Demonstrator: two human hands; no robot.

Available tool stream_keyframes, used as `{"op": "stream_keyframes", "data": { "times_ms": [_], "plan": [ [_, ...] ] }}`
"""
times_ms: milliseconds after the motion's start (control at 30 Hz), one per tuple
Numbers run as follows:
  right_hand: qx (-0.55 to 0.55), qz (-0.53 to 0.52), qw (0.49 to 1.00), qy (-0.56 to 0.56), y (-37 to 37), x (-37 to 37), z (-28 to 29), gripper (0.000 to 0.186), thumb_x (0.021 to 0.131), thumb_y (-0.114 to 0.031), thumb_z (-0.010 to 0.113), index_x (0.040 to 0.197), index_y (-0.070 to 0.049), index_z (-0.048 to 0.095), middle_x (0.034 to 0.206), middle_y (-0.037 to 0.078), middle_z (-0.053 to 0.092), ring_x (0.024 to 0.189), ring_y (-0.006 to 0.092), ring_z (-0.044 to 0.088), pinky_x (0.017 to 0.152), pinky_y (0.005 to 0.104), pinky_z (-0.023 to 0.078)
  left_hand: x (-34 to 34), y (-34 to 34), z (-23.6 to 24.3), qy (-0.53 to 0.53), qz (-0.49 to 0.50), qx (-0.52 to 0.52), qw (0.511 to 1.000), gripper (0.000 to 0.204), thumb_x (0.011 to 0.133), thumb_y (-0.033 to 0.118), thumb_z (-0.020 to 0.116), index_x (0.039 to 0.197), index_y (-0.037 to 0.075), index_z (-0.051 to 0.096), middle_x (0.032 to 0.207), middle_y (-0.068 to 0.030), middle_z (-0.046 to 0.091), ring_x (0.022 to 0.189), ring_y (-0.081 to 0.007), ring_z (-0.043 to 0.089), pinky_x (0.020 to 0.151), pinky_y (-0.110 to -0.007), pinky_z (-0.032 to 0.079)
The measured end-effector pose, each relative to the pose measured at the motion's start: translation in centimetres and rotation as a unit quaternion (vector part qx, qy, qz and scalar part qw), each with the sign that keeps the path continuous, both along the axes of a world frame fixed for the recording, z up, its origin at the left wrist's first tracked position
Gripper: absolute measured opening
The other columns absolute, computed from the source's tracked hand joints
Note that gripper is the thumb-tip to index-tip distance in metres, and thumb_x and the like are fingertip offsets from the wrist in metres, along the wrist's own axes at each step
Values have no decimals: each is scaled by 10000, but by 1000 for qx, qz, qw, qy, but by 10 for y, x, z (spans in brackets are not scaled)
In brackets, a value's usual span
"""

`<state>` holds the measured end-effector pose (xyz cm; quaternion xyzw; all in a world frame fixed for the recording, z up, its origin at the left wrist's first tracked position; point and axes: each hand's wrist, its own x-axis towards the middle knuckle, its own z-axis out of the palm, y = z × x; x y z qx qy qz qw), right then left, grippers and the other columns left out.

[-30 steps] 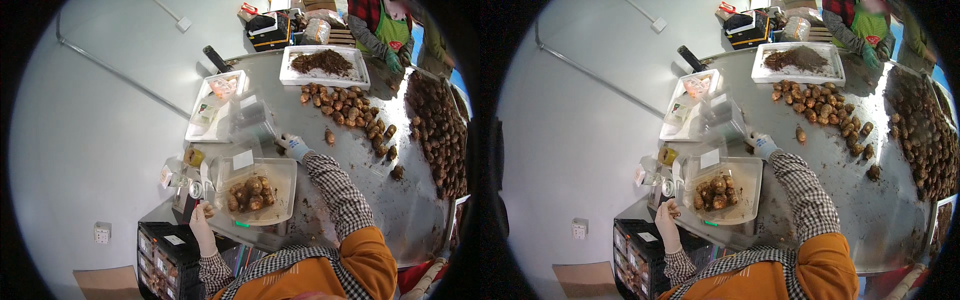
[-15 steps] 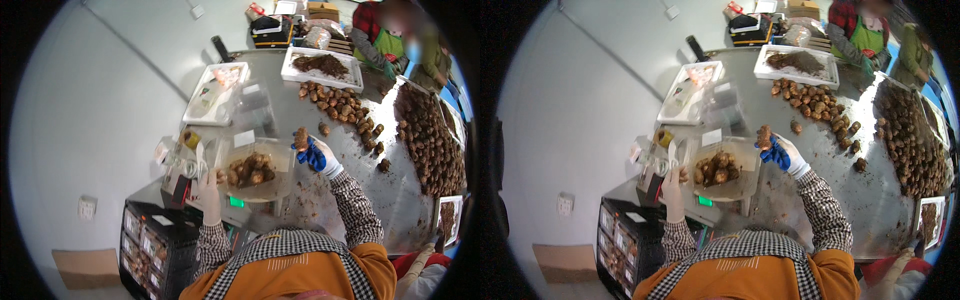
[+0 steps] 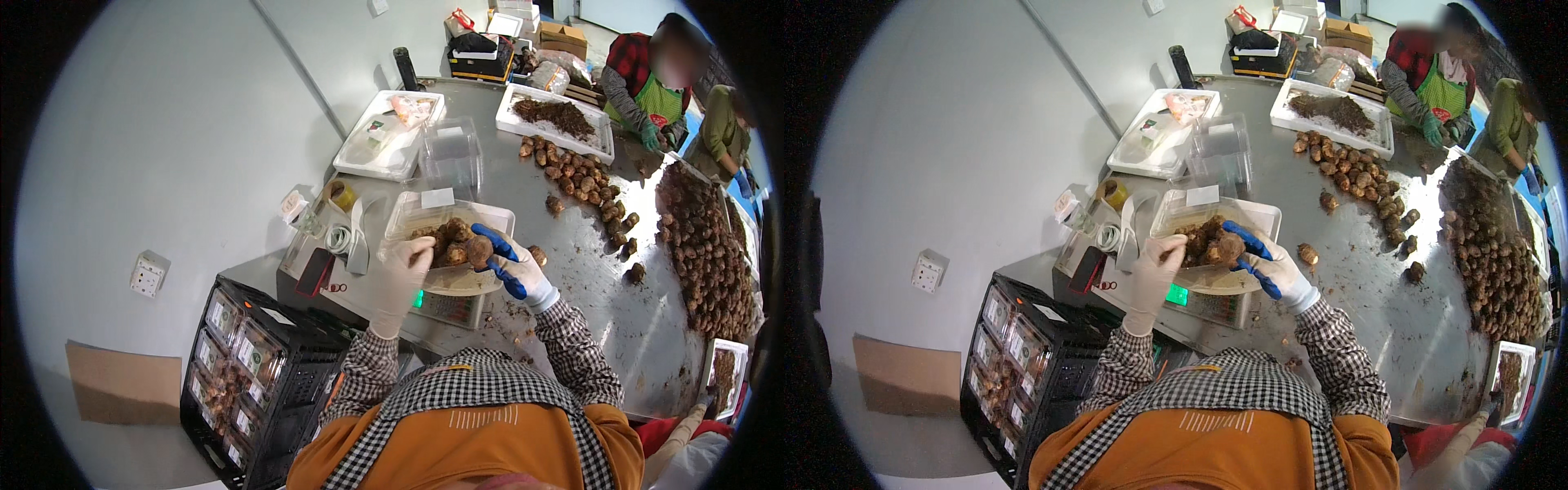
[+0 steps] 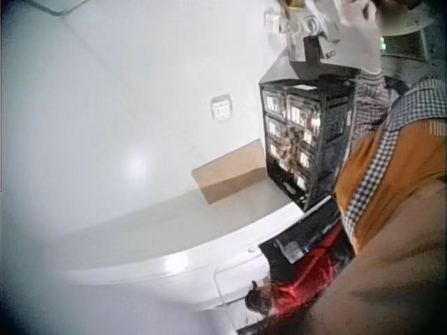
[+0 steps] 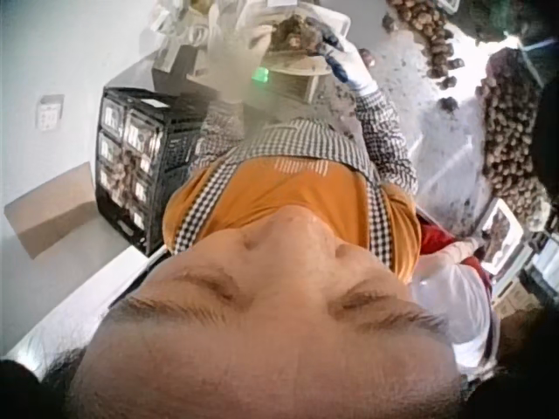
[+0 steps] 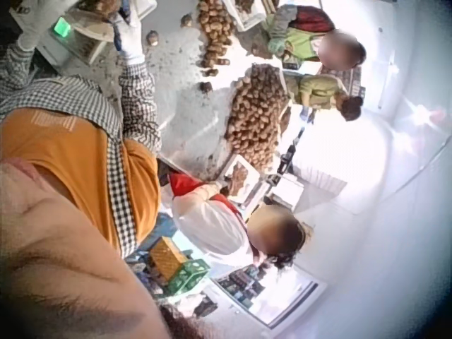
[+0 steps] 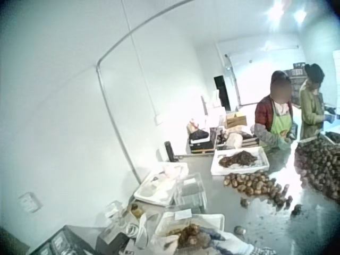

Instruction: The person uses a small knife to peel the outer skin off brown nuts. They place the peeled nuts into a plastic container on a digital scale, then transfer the container to a nearby crate. The person repeats this process with additional nuts from a large pile on the table.

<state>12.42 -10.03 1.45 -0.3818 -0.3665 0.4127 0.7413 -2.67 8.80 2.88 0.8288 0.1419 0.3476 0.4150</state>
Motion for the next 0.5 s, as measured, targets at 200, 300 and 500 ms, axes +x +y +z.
{"op": "stream_keyframes", "data": {
  "times_ms": [200, 300, 500],
  "plan": [
    [-32, -19, 999, -15, -15, -19, 18, 563, 956, -121, 540, 1452, 11, 308, 1441, 96, 416, 1225, 171, 486, 1018, 322, 413, 6, -42, 25, -64, -115, -65, 989, 192, 888, 44, 645, 1079, 27, 646, 982, -62, 671, 875, -117, 614, 758, -243, 502],
    [-63, -37, 996, -58, -23, -24, 11, 560, 960, -147, 542, 1450, 8, 319, 1412, 74, 440, 1164, 144, 504, 981, 301, 425, 5, -49, 30, -19, -130, -4, 991, 254, 867, 31, 659, 1121, 33, 644, 1004, -85, 660, 906, -166, 619, 804, -278, 491],
    [-73, -158, 934, -312, -36, -26, 7, 360, 904, -110, 536, 1240, 17, 503, 1294, 153, 526, 1104, 257, 538, 943, 353, 441, 2, -54, 34, -5, -149, 99, 984, 235, 838, 69, 675, 1070, 34, 667, 846, -99, 648, 768, -230, 619, 704, -327, 493]
  ]
}}
